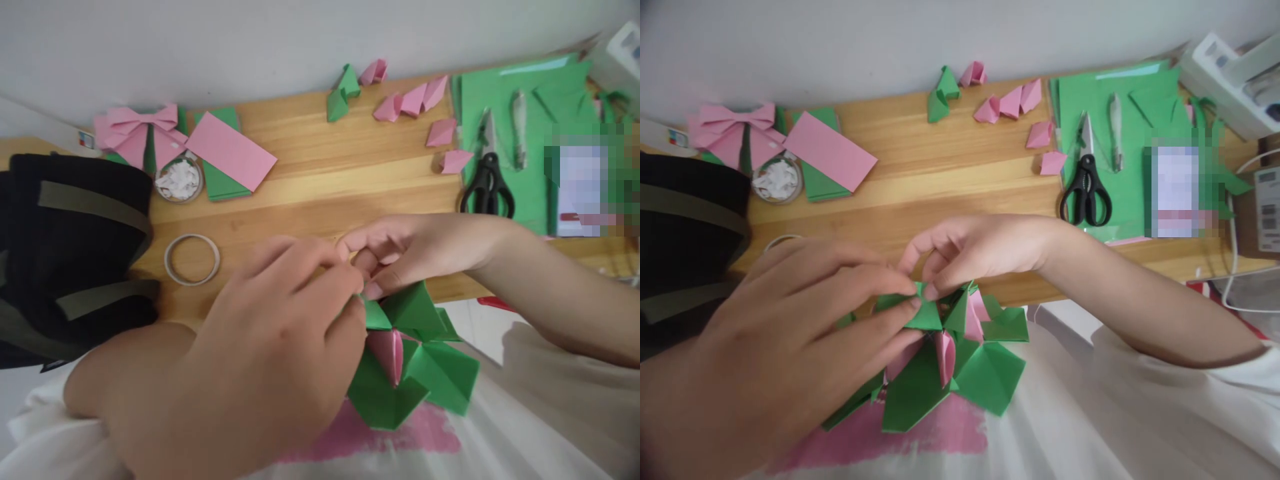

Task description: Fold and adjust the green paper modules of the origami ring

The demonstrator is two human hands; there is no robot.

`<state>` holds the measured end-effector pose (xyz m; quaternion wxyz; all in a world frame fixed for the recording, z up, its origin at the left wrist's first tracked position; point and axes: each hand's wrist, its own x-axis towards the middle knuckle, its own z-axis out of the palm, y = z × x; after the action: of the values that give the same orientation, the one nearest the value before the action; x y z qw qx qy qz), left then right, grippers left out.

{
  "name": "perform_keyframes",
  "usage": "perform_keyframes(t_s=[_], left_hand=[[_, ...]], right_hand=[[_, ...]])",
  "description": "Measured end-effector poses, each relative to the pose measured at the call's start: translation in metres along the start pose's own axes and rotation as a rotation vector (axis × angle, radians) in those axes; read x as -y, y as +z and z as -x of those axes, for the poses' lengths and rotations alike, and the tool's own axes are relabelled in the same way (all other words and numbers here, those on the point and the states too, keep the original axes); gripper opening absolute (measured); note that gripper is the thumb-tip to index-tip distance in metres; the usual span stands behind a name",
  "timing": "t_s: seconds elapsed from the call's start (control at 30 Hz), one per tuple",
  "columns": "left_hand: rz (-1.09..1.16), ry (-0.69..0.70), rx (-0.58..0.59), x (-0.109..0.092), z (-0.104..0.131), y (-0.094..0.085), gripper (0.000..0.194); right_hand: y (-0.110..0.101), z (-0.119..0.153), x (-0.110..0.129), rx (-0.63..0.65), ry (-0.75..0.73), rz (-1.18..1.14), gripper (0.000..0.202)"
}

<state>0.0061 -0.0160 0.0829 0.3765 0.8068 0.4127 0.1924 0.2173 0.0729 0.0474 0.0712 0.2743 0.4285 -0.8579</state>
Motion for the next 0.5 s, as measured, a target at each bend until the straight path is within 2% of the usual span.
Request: perform_keyframes(t_s=[0.13,0.23,0.37,0.5], left_hand=[[-0.005,0.031,-0.003,-0.006,-0.002,-0.001,0.023],[-0.196,0.159,0.033,-0.008,-0.007,-0.004,0.026],[-0.523,0.378,0.125,-0.009,-0.012,-0.006,0.034],[-0.555,0.407,0.123,-0.011,-0.012,-0.006,0.039]], right_hand=[[0.002,0.001,0.003,-0.022,-0.010,0.072,0.021],[0.003,0.001,0.004,-0.047,-0.019,0.096,0.020],[0.005,0.000,0.001,-0.146,-0.077,0.114,0.027],[0.006,0.005,-0.001,-0.217,-0.138,0.189,0.021]])
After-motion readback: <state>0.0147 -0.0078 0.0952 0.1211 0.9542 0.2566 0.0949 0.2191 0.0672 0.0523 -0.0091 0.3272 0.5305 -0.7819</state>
